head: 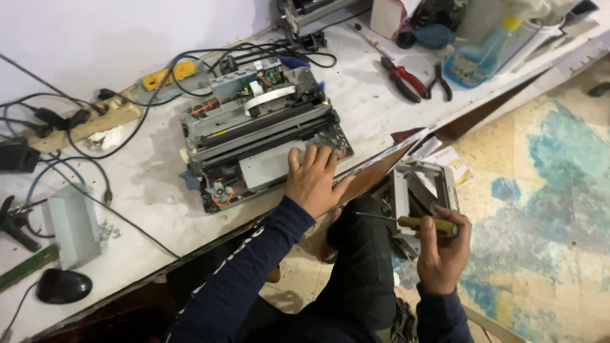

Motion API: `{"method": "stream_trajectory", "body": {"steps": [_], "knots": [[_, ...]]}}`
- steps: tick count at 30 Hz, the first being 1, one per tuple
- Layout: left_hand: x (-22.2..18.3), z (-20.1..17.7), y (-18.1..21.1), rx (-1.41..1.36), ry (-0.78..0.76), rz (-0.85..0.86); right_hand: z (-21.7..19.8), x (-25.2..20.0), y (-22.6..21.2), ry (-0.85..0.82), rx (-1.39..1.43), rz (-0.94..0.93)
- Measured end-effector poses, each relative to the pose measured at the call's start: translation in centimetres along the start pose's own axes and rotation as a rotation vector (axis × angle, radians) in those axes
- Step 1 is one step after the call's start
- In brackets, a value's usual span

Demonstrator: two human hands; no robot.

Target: Disassembling a printer mechanism by unscrewing internal components and disconnecting wiring harnesses.

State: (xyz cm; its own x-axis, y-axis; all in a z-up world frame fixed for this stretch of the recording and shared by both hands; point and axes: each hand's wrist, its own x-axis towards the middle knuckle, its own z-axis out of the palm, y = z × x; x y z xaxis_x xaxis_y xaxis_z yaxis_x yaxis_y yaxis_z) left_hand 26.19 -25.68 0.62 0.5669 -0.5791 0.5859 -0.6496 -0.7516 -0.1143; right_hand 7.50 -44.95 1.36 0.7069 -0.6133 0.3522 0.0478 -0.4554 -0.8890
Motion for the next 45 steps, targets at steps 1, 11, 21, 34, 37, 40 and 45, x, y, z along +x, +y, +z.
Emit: {"method": "stream_trajectory", "body": {"steps": [1,11,21,34,37,40,45], "knots": [[-0.2,1.0,0.6,0.009,0.003,-0.012,-0.3,-0.4,-0.1,-0.011,0.005,-0.008],[-2.4,2.9,5.2,-0.057,-0.028,-0.318,-0.6,-2.4,0.2,-0.041,-0.030,0.029],[-1.7,3.3,4.2,-0.118,0.070,-0.217,-0.2,-4.2,-1.6,-0.071,-0.139,0.167],[-14.5,-7.7,-3.6,-0.466,0.567,-0.726,2.6,-0.4,1.1,0.089,0.265,0.254],[-15.8,-7.5,-6.2,-0.669,0.535,-1.054,5.4,2.4,-4.3,-0.199,0.267,0.491],[-15.5,-7.9,-7.7,-0.658,0.325,-1.105,9.0,4.5,-4.1,-0.306,-0.079,0.388],[-15.2,-7.3,-8.6,-0.721,0.214,-1.086,14.3,10.9,10.2,-0.306,0.014,0.164]]}}
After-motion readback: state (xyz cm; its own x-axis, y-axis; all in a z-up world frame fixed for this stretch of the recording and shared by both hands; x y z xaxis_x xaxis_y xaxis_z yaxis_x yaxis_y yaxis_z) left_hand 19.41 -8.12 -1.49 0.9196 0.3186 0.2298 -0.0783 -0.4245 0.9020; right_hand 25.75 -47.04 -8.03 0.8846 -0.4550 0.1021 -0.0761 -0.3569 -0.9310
